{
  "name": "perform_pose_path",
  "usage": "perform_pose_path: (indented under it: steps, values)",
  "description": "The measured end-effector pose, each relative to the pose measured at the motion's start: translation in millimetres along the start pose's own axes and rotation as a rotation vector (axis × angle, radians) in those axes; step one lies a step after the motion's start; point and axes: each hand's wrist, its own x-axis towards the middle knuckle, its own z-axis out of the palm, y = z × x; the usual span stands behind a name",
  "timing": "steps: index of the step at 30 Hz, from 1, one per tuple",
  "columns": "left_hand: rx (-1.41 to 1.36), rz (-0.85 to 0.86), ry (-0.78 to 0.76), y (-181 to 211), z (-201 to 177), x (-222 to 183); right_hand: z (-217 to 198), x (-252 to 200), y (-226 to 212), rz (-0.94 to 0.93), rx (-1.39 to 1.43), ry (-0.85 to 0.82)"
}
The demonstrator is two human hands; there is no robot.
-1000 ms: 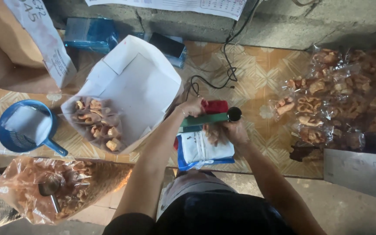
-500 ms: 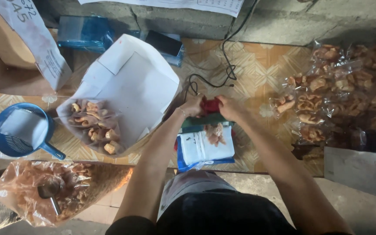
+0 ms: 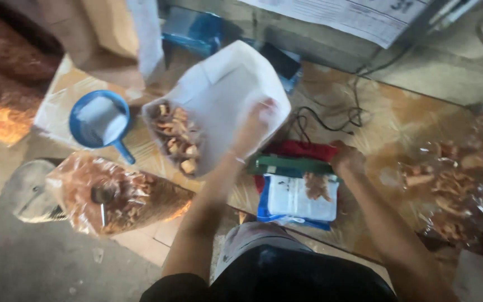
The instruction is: Manually scooping fried food into plastic bags, weighing them on a scale, and sealing the bags with a heat sealer.
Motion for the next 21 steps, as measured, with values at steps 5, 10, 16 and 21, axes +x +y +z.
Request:
perform_pose_path:
  steps: [5,10,16,21]
  values:
    - [1.057,-0.458,0.443,-57.9,-153.8,-31.3,36.1,12.1,22.4,-0.147,-0.052,0.352]
    - [1.261,-0.693,0.080,-122.5,-141.8,-38.6,49.3,11.8,30.7,-0.295,-0.108,0.612]
    - [1.118,-0.625,0.131,-121.1,-150.9,-22.9,-15.0,-26.8,-2.0,-0.089,0.152,0.400]
    - [0.834,-0.180,0.197,-58.5,-159.2,10.6,-35.3,-88.6,3.8,-0.242,0.767,0.635]
